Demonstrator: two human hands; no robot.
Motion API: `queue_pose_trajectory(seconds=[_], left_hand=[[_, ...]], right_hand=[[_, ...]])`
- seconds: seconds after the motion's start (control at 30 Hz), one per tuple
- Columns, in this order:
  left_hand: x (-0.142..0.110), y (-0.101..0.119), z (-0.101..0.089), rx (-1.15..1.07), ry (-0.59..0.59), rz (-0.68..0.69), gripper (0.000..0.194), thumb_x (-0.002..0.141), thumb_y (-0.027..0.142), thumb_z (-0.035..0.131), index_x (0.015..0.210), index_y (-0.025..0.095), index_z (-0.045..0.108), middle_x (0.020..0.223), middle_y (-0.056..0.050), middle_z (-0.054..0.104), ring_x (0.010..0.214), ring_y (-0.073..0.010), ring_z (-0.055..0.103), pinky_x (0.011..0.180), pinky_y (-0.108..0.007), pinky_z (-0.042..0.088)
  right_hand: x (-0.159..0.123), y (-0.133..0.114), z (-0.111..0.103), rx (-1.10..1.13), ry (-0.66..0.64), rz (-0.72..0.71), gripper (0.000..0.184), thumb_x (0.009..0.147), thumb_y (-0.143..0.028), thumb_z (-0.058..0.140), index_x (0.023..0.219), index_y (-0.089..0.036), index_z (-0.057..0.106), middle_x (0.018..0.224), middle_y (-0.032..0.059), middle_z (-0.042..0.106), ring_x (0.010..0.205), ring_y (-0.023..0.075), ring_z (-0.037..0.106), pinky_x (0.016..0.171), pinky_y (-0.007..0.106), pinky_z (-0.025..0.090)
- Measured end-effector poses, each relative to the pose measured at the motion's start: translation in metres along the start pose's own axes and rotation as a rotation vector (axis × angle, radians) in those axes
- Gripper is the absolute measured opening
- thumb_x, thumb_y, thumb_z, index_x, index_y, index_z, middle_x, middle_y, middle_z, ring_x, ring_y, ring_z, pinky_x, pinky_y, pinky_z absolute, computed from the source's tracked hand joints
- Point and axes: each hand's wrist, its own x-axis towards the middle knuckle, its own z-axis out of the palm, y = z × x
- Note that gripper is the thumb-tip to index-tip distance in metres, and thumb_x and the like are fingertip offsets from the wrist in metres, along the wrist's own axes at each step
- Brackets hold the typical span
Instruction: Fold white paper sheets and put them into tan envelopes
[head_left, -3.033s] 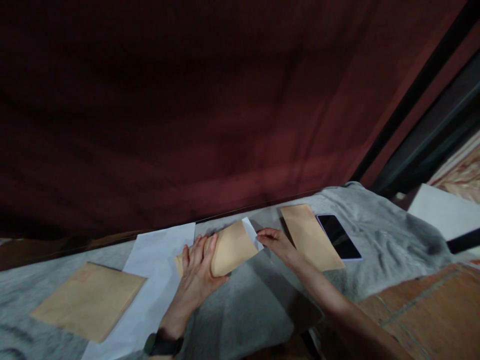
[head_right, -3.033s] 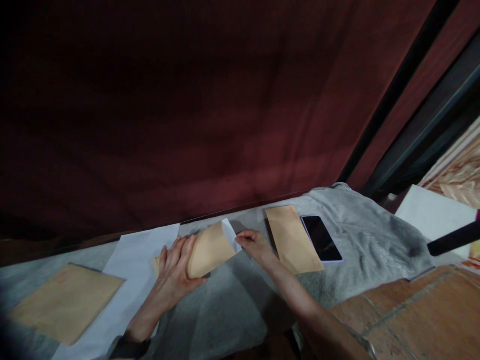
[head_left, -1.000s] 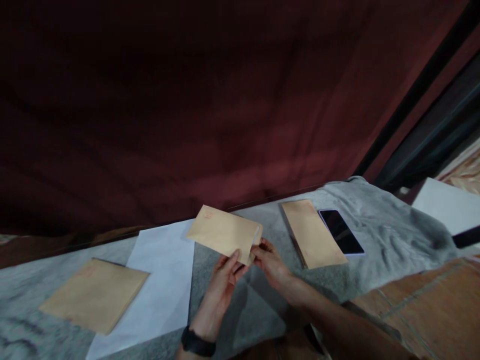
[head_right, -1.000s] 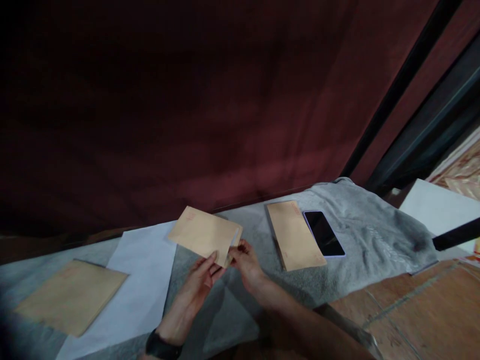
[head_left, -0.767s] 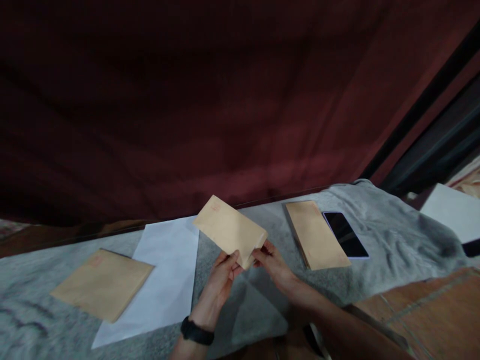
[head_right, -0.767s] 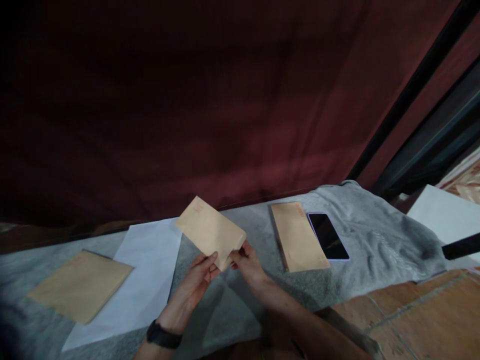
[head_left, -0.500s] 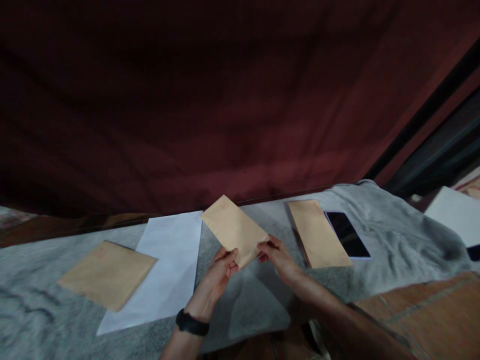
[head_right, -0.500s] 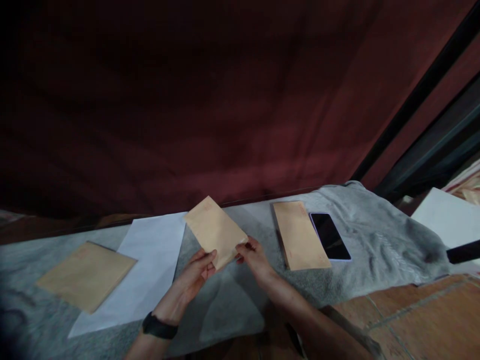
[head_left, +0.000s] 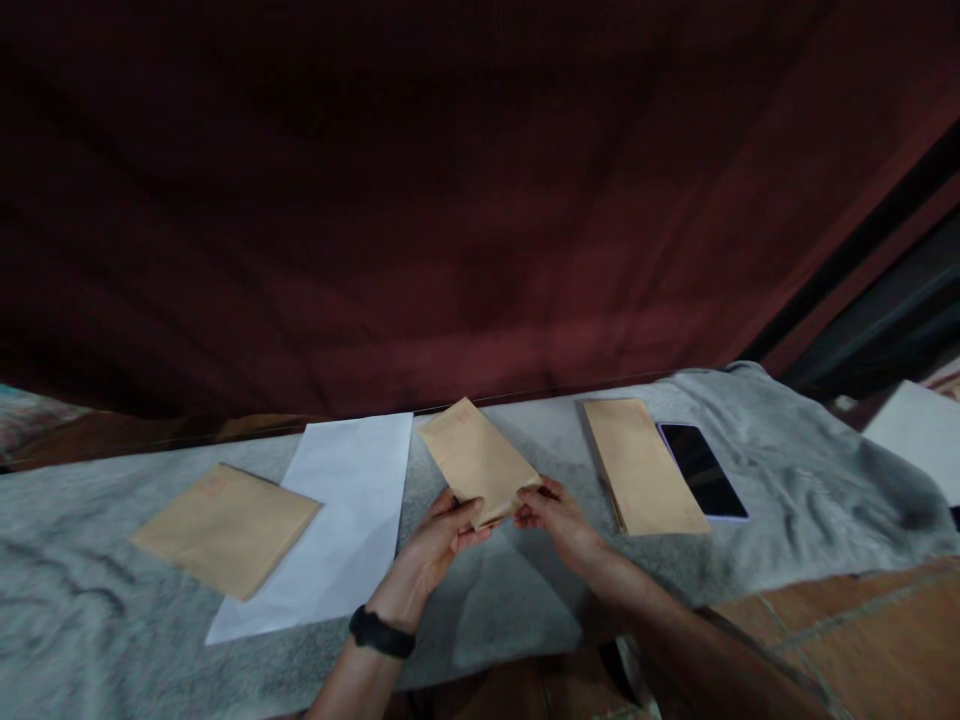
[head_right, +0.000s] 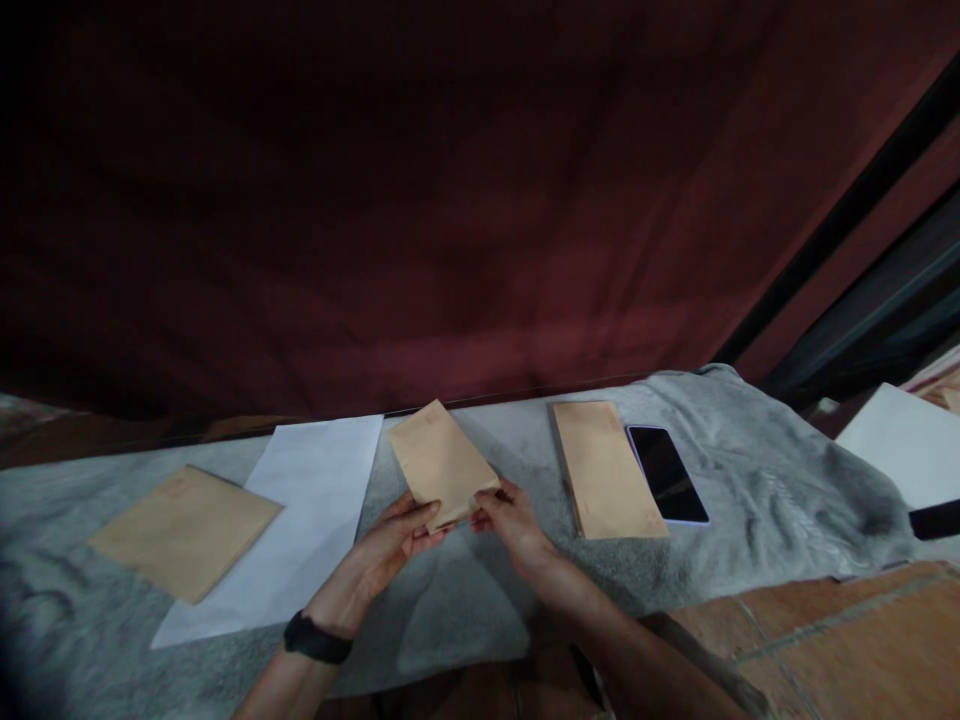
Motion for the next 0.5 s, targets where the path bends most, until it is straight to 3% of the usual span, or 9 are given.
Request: queue_pose_trajectory(seconds=[0.13, 0.27, 0.4, 0.5], left_hand=[[0.000, 0.001, -0.002, 0.049, -0.030, 0.010, 0.052, 0.063, 0.014, 0.088, 0.109, 0.017, 0.064, 0.102, -0.010, 0.077, 0.079, -0.0202, 0.075, 0.066, -0.025, 0.057], [-0.001, 0.003, -0.006, 0.138, -0.022, 0.022, 0.052, 0.062, 0.014, 0.084, 0.109, 0.018, 0.062, 0.091, -0.004, 0.076, 0.069, -0.0162, 0.072, 0.057, -0.022, 0.049], [-0.006, -0.001, -0.010, 0.245, -0.119, 0.000, 0.053, 0.063, 0.021, 0.080, 0.113, 0.018, 0.061, 0.079, 0.001, 0.072, 0.066, -0.0150, 0.069, 0.055, -0.022, 0.045], [-0.009, -0.006, -0.011, 0.343, -0.181, -0.012, 0.056, 0.063, 0.024, 0.077, 0.116, 0.018, 0.058, 0.075, 0.003, 0.070, 0.066, -0.0160, 0.069, 0.054, -0.022, 0.043]], right_hand=[[-0.001, -0.001, -0.003, 0.002, -0.005, 0.037, 0.032, 0.060, -0.047, 0.077, 0.075, -0.022, 0.063, 0.068, -0.0003, 0.066, 0.061, 0.0183, 0.063, 0.059, 0.032, 0.054], [0.004, -0.003, -0.017, -0.076, 0.028, -0.012, 0.034, 0.066, -0.046, 0.072, 0.089, -0.022, 0.065, 0.082, 0.0025, 0.070, 0.072, 0.0216, 0.067, 0.061, 0.033, 0.056], [0.008, -0.004, -0.028, -0.354, 0.100, -0.323, 0.030, 0.082, -0.039, 0.059, 0.107, -0.024, 0.065, 0.104, 0.0063, 0.072, 0.098, 0.0245, 0.068, 0.089, 0.041, 0.057], [0.002, -0.004, -0.026, -0.717, -0.038, -0.644, 0.039, 0.095, -0.030, 0.048, 0.132, -0.024, 0.060, 0.138, 0.0085, 0.062, 0.130, 0.0235, 0.056, 0.112, 0.046, 0.045]])
